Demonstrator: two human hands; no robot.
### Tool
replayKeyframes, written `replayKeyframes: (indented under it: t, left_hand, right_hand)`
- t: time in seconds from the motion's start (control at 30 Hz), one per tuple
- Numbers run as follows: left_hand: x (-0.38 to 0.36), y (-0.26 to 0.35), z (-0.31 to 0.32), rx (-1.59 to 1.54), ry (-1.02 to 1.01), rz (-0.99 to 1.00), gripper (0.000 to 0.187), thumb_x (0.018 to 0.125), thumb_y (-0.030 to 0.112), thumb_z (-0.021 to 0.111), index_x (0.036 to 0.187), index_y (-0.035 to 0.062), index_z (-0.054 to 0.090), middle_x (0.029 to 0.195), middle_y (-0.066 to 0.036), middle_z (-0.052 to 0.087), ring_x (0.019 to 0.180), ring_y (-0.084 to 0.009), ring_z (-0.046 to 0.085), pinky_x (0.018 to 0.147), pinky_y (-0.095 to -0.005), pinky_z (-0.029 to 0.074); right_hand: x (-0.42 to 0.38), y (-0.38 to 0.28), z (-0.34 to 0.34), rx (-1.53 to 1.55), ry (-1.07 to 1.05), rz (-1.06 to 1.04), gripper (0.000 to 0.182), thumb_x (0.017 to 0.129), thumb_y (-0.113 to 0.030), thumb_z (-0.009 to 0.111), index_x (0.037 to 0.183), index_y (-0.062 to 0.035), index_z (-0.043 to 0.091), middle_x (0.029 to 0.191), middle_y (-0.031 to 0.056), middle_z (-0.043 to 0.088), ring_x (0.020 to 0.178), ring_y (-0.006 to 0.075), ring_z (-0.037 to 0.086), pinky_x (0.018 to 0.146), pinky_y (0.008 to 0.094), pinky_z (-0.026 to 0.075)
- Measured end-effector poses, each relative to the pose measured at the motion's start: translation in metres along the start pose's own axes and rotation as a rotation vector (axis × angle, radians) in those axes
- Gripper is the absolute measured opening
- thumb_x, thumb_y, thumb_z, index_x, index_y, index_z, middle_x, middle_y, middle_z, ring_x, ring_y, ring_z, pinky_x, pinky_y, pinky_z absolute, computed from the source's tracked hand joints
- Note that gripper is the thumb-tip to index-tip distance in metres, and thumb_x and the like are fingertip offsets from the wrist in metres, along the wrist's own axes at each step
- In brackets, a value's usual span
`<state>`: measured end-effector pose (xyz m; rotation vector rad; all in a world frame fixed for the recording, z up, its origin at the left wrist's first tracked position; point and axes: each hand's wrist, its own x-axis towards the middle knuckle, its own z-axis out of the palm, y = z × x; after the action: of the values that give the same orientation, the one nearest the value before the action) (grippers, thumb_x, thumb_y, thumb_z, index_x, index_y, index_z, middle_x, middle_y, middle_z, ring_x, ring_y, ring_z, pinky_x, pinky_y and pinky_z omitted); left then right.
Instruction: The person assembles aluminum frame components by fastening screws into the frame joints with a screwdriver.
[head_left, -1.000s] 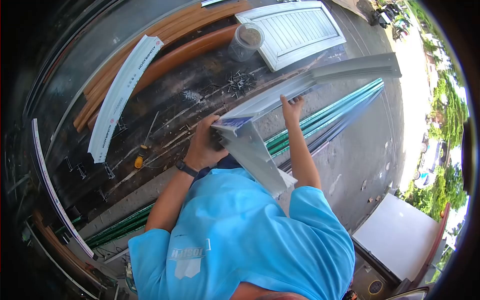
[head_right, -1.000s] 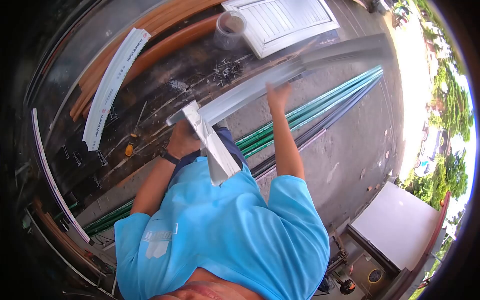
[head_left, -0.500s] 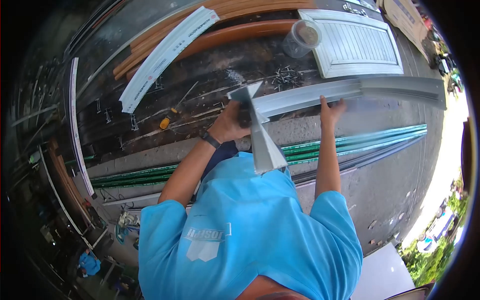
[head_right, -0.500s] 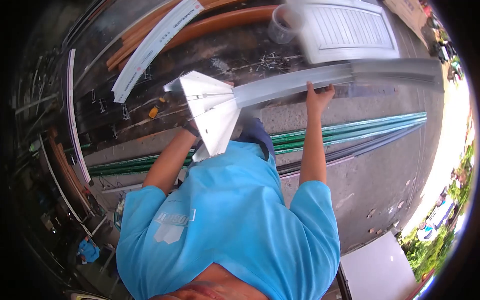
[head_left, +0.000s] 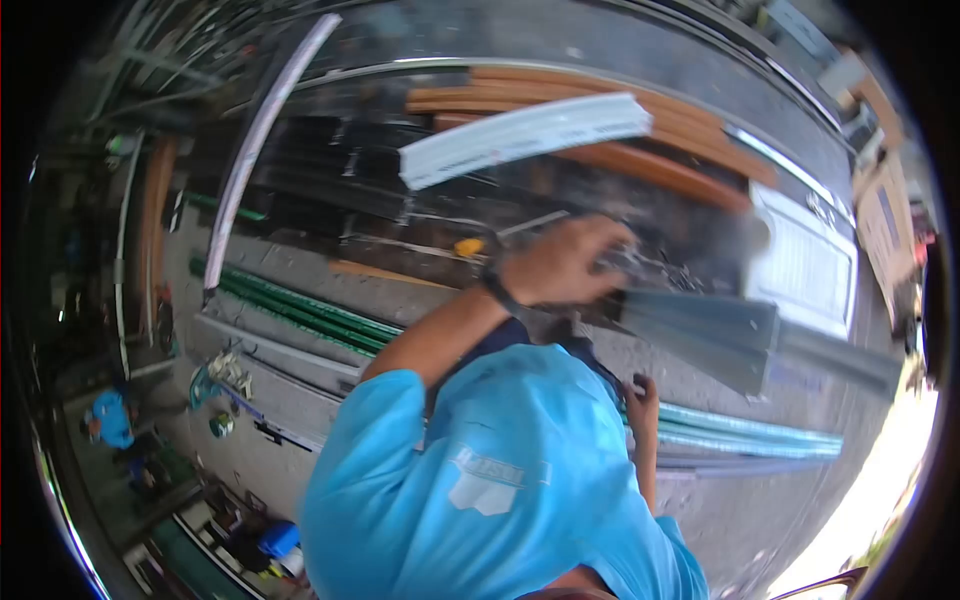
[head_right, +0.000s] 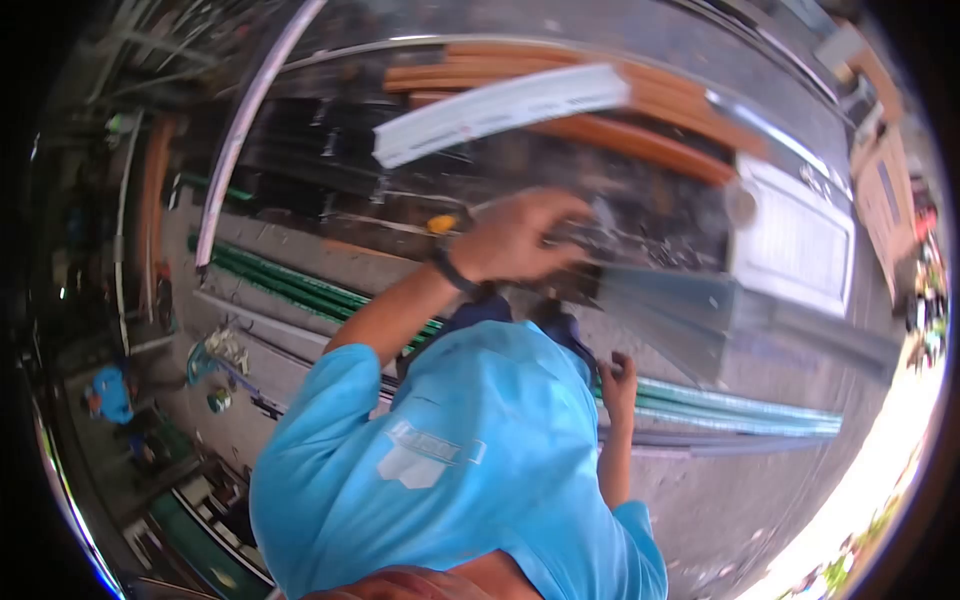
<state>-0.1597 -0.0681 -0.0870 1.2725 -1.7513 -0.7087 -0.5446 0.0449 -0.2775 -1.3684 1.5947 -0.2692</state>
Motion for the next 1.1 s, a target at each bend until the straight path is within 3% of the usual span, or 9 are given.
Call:
replayKeyframes:
  t: [0.13,0.23,0.4,0.57,0.73,0.83,0.87,0.97,1.1]
  left_hand:
    - [0.074,0.13,-0.001,-0.193,-0.131,0.806,0.029,0.083,0.023,0.074,0.106,0.0064,0.068,0.091,-0.01,0.07,0.082,-0.0295,0.07,0.074,-0.0427,0.057]
    - [0.086,0.172,-0.021,-0.109,-0.167,0.928,0.029,0.084,0.023,0.074,0.106,0.0062,0.068,0.091,-0.011,0.07,0.084,-0.0305,0.069,0.075,-0.0431,0.056]
    - [0.076,0.125,-0.046,-0.073,-0.054,0.747,0.028,0.085,0.023,0.074,0.106,0.0057,0.068,0.092,-0.013,0.069,0.086,-0.0323,0.068,0.076,-0.0437,0.055]
    - [0.049,-0.013,-0.075,0.093,0.03,0.215,0.028,0.086,0.023,0.074,0.107,0.0052,0.068,0.093,-0.014,0.069,0.088,-0.034,0.067,0.078,-0.0444,0.054]
    - [-0.061,-0.147,-0.069,0.203,-0.262,-0.215,0.03,0.092,0.022,0.071,0.115,0.0045,0.066,0.103,-0.016,0.07,0.095,-0.029,0.069,0.08,-0.0378,0.055]
    - [-0.082,-0.152,-0.053,-0.002,-0.336,-0.434,0.035,0.086,0.016,0.075,0.117,0.0025,0.066,0.099,-0.014,0.069,0.084,-0.0248,0.068,0.077,-0.0382,0.055]
    - [-0.083,-0.154,-0.045,-0.029,-0.342,-0.453,0.035,0.086,0.017,0.075,0.116,0.0026,0.066,0.097,-0.013,0.07,0.081,-0.0245,0.068,0.076,-0.0377,0.055]
    - [-0.083,-0.162,-0.017,-0.051,-0.34,-0.448,0.035,0.085,0.018,0.076,0.115,0.0028,0.067,0.093,-0.013,0.07,0.076,-0.0241,0.068,0.072,-0.036,0.055]
    - [-0.078,-0.152,0.008,-0.064,-0.375,-0.376,0.042,0.087,0.025,0.077,0.119,0.002,0.064,0.094,-0.013,0.071,0.075,-0.0231,0.068,0.072,-0.0347,0.054]
  right_hand:
    - [0.016,-0.026,0.046,-0.108,-0.217,-0.184,0.043,0.099,-0.03,0.066,0.133,-0.0025,0.06,0.117,0.0152,0.07,0.098,0.0244,0.069,0.082,0.0374,0.057]
    - [0.03,-0.056,0.065,-0.056,-0.238,-0.129,0.044,0.1,-0.032,0.065,0.133,-0.0028,0.06,0.117,0.0146,0.07,0.1,0.0238,0.068,0.083,0.0378,0.057]
    - [0.017,-0.061,0.079,0.102,-0.058,0.046,0.046,0.1,-0.035,0.064,0.133,-0.0032,0.061,0.118,0.0136,0.07,0.104,0.0227,0.067,0.086,0.0383,0.056]
    - [-0.043,-0.004,0.116,0.27,0.035,0.453,0.047,0.102,-0.036,0.062,0.134,-0.0019,0.06,0.122,0.0123,0.068,0.107,0.0216,0.065,0.088,0.0386,0.055]
    - [-0.084,-0.01,0.132,0.803,-0.114,0.608,0.038,0.102,-0.027,0.056,0.13,-0.0016,0.063,0.125,0.0118,0.067,0.112,0.0226,0.063,0.095,0.0343,0.05]
    - [-0.058,0.002,0.106,0.556,0.291,0.595,0.042,0.095,-0.033,0.066,0.126,-0.0051,0.061,0.108,0.0075,0.065,0.095,0.0178,0.06,0.078,0.0344,0.05]
    - [-0.044,-0.001,0.088,0.618,0.397,0.571,0.044,0.097,-0.033,0.065,0.13,-0.0038,0.058,0.119,0.0098,0.064,0.11,0.0253,0.063,0.086,0.0417,0.053]
    - [0.0,-0.009,0.028,0.774,0.628,0.429,0.05,0.098,-0.029,0.066,0.136,-0.0016,0.05,0.125,0.0095,0.058,0.107,0.0252,0.064,0.082,0.0391,0.056]
    - [0.051,-0.052,-0.055,0.7,0.571,0.31,0.058,0.096,-0.036,0.066,0.142,-0.0064,0.046,0.144,0.0139,0.048,0.129,0.0351,0.052,0.086,0.0445,0.054]
